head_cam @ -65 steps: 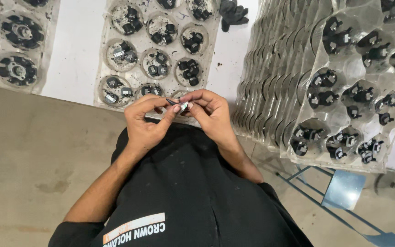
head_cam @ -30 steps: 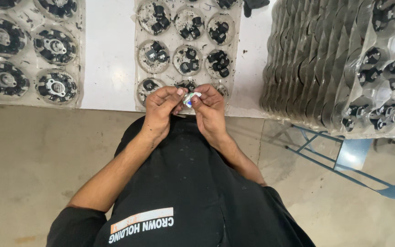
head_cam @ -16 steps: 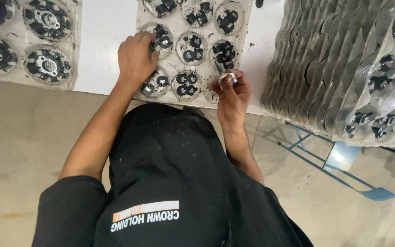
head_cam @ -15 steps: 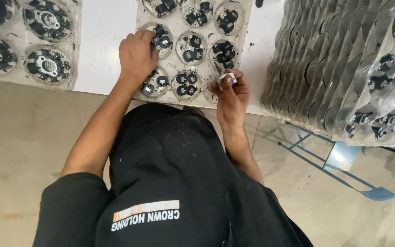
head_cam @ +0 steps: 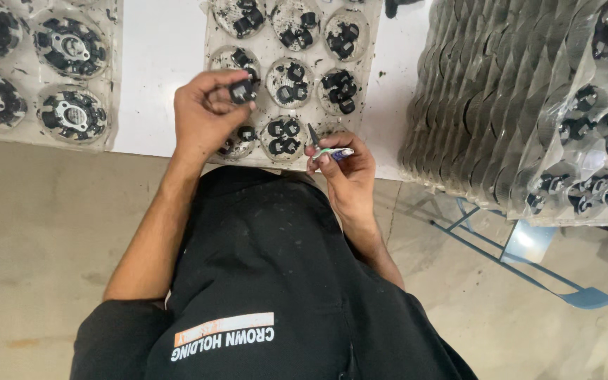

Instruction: The person picks small black plastic components one at a time from a tray, squeezes adhesive from a tube onto each component, and places the treated component back into the tray. They repeat this cycle for successive components across the work table.

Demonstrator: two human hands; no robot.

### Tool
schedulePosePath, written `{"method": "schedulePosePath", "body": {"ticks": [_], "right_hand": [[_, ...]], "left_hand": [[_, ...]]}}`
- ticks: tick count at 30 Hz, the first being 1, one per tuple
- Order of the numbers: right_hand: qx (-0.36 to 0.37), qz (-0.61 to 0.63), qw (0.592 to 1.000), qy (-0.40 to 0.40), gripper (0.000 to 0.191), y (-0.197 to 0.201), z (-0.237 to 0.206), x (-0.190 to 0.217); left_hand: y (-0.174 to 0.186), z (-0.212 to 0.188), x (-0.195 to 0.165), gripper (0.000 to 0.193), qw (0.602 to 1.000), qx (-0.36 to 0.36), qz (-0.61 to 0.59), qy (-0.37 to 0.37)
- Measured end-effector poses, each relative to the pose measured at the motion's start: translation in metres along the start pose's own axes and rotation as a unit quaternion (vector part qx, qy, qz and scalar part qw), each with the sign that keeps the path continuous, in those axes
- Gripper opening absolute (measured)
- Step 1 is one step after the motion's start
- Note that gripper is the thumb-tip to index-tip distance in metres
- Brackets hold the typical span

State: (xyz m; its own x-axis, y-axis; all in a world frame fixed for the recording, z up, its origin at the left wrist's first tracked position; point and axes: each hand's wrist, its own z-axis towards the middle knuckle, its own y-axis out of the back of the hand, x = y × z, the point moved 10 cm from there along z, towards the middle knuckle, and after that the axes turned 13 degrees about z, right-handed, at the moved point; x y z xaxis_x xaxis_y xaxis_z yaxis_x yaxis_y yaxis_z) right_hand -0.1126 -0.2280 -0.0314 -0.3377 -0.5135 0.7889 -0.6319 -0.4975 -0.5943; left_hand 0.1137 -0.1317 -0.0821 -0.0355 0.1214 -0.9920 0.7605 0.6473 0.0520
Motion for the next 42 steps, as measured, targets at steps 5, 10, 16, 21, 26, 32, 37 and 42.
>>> {"method": "schedulePosePath", "body": {"ticks": [5,10,16,21,26,32,37,42], "right_hand": [[0.066,-0.05,0.996,0.022,0.018,-0.042,-0.013,0.028],[0.129,-0.082,0.988,0.033,0.015,-0.077,-0.029,0.05],[0.164,-0.055,0.984,0.052,0.012,-0.092,-0.034,0.063],[0.207,-0.183,0.958,0.077,0.017,-0.104,-0.031,0.068],[0.194,-0.18,0.962,0.07,0.016,-0.102,-0.029,0.07],[0.216,-0.158,0.957,0.108,0.016,-0.109,-0.03,0.075],[0.229,-0.173,0.952,0.106,0.02,-0.111,-0.028,0.075],[0.228,-0.22,0.944,0.098,0.023,-0.111,-0.029,0.076]], "left_hand": [[-0.017,-0.037,-0.068,0.047,0.995,0.075,-0.058,-0.036],[-0.027,-0.055,-0.106,0.044,0.981,0.126,-0.145,-0.04],[-0.033,-0.068,-0.125,0.048,0.975,0.159,-0.129,-0.084],[-0.037,-0.07,-0.128,0.047,0.973,0.178,-0.124,-0.079],[-0.04,-0.07,-0.129,0.049,0.972,0.185,-0.125,-0.076],[-0.041,-0.071,-0.13,0.049,0.97,0.186,-0.144,-0.066],[-0.04,-0.076,-0.133,0.048,0.972,0.19,-0.117,-0.074],[-0.043,-0.075,-0.126,0.051,0.97,0.197,-0.131,-0.05]]}}
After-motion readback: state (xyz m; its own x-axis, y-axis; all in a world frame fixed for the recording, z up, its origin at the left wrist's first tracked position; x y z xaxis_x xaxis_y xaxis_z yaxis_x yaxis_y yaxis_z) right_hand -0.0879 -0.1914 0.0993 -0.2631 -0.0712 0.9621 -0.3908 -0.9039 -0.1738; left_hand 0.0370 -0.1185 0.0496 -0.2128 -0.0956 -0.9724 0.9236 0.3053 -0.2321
